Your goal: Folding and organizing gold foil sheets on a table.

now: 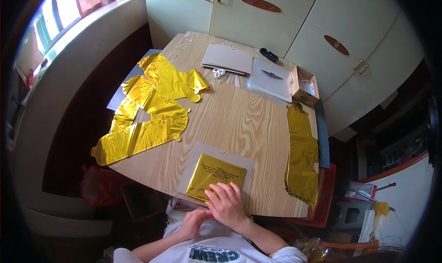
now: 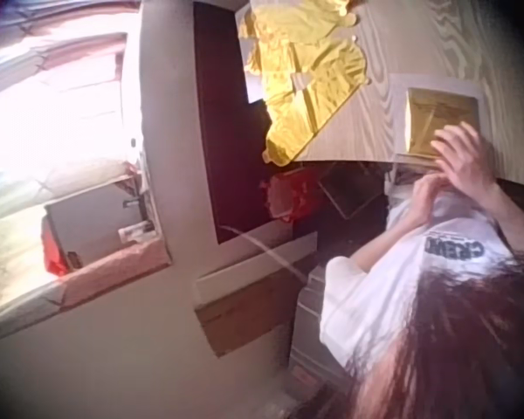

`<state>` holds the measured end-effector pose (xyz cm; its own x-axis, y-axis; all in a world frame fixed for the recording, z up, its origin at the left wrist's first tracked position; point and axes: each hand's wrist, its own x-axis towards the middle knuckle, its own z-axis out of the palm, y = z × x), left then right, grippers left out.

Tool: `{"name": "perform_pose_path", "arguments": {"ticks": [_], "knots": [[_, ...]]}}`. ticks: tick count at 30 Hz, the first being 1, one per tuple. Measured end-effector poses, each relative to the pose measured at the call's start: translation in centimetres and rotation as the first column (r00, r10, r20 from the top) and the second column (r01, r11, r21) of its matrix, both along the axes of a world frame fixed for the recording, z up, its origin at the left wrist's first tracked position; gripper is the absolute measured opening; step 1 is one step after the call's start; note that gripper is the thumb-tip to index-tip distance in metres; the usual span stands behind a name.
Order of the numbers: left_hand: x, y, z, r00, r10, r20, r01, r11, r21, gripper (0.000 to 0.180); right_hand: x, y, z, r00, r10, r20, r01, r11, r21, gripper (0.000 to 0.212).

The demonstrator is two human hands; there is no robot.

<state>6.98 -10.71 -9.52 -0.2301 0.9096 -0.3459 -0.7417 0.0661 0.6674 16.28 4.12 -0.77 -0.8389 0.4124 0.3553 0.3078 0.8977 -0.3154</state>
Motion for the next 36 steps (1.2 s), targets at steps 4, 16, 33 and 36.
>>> {"name": "perform_pose_path", "arguments": {"ticks": [4,16,33,36], "knots": [[-0.2,0.1,0.5,0.999,-0.039,-0.019,0.039,0.999,0.018,0.038,0.1,0.2,0.1,1.000,-0.007,0.003,0.007,1.000,-0.011,0.038],[-1.6,0.6,4.6,0.982,-0.150,-0.111,0.148,0.989,-0.032,0.037,1.5,2.5,-0.1,0.988,0.156,0.022,-0.156,0.988,0.017,0.033],[-9.0,7.1,10.6,-0.477,0.207,-0.854,0.368,0.930,0.020,0.033,2.5,4.3,0.0,0.975,0.219,0.044,-0.223,0.948,0.226,0.028],[-9.3,8.5,9.2,-0.588,0.258,-0.766,0.443,0.896,-0.038,0.034,2.5,4.3,0.0,0.980,0.191,0.056,-0.199,0.950,0.242,0.026]]}}
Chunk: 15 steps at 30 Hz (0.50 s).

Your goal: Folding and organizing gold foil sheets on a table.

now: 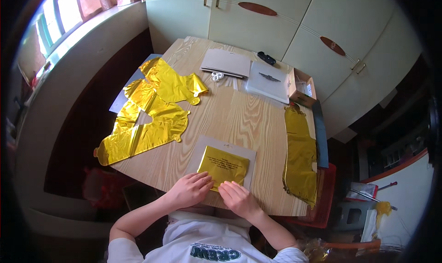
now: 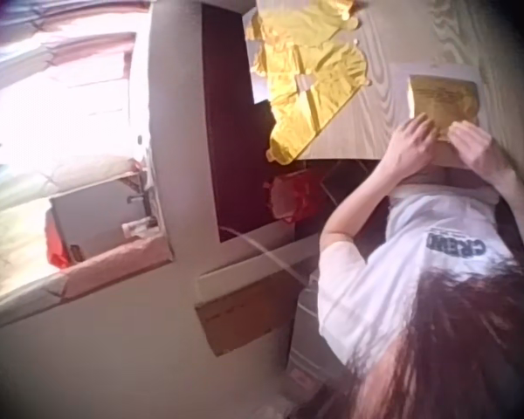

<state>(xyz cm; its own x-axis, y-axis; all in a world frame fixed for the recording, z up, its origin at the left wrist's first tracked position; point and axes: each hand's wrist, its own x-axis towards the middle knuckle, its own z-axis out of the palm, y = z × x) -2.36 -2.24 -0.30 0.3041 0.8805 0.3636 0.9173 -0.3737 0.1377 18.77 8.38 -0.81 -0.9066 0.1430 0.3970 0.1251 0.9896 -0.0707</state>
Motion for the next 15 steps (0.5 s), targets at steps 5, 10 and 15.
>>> {"name": "perform_pose_path", "arguments": {"ticks": [5,10,15], "knots": [[-0.4,0.3,-0.8,0.981,-0.086,-0.173,0.089,0.996,0.012,0.041,0.5,0.1,-0.2,1.000,-0.014,0.000,0.014,1.000,-0.019,0.026],[0.1,-0.7,0.0,0.992,-0.091,-0.093,0.082,0.992,-0.093,0.058,1.5,0.2,-0.6,1.000,-0.013,0.012,0.015,0.992,-0.126,0.032],[0.1,-1.2,0.1,0.991,-0.107,-0.074,0.093,0.982,-0.166,0.069,2.1,0.1,-0.5,0.999,-0.027,0.039,0.036,0.970,-0.240,0.038]]}}
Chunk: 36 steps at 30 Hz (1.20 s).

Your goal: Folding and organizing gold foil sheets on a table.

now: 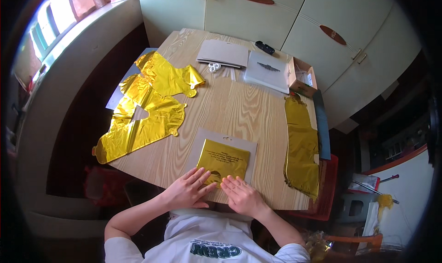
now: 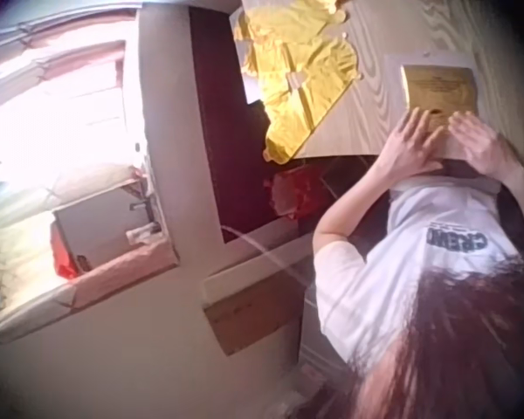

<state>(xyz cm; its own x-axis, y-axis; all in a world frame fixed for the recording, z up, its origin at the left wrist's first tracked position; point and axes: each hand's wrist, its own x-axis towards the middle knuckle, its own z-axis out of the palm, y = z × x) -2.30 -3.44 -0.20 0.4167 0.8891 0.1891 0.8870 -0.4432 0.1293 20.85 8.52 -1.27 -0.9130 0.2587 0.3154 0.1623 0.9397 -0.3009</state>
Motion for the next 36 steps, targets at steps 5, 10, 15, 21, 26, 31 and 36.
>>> {"name": "perform_pose_path", "arguments": {"ticks": [5,10,15,21,26,31,36], "knots": [[-0.4,-0.4,0.1,1.000,0.016,-0.014,-0.017,1.000,-0.023,0.071,1.3,0.5,-0.1,0.999,-0.017,0.035,0.017,1.000,-0.018,0.038],[-1.6,-0.7,-0.3,0.998,0.061,0.025,-0.061,0.998,-0.021,0.057,1.5,1.2,-0.2,1.000,-0.009,0.011,0.010,1.000,-0.026,0.033],[-1.8,0.9,-0.6,0.990,0.096,0.107,-0.105,0.991,0.085,0.033,1.0,1.7,0.0,0.997,-0.020,-0.074,0.031,0.987,0.156,0.026],[-1.5,2.7,0.0,1.000,-0.008,-0.008,0.009,0.976,0.217,0.027,0.6,2.1,0.1,0.998,0.064,-0.010,-0.057,0.942,0.331,0.025],[-1.9,3.1,-0.1,0.995,-0.072,-0.071,0.088,0.961,0.263,0.027,0.5,2.0,0.4,0.999,0.036,-0.002,-0.034,0.952,0.303,0.028],[-1.9,3.0,-0.3,0.997,-0.064,-0.031,0.070,0.971,0.230,0.028,0.3,1.5,0.9,1.000,-0.004,0.015,0.000,0.968,0.250,0.031],[-1.8,2.9,-0.1,0.999,-0.047,-0.012,0.049,0.968,0.248,0.026,0.4,1.4,0.9,0.999,-0.036,0.008,0.034,0.977,0.211,0.034]]}}
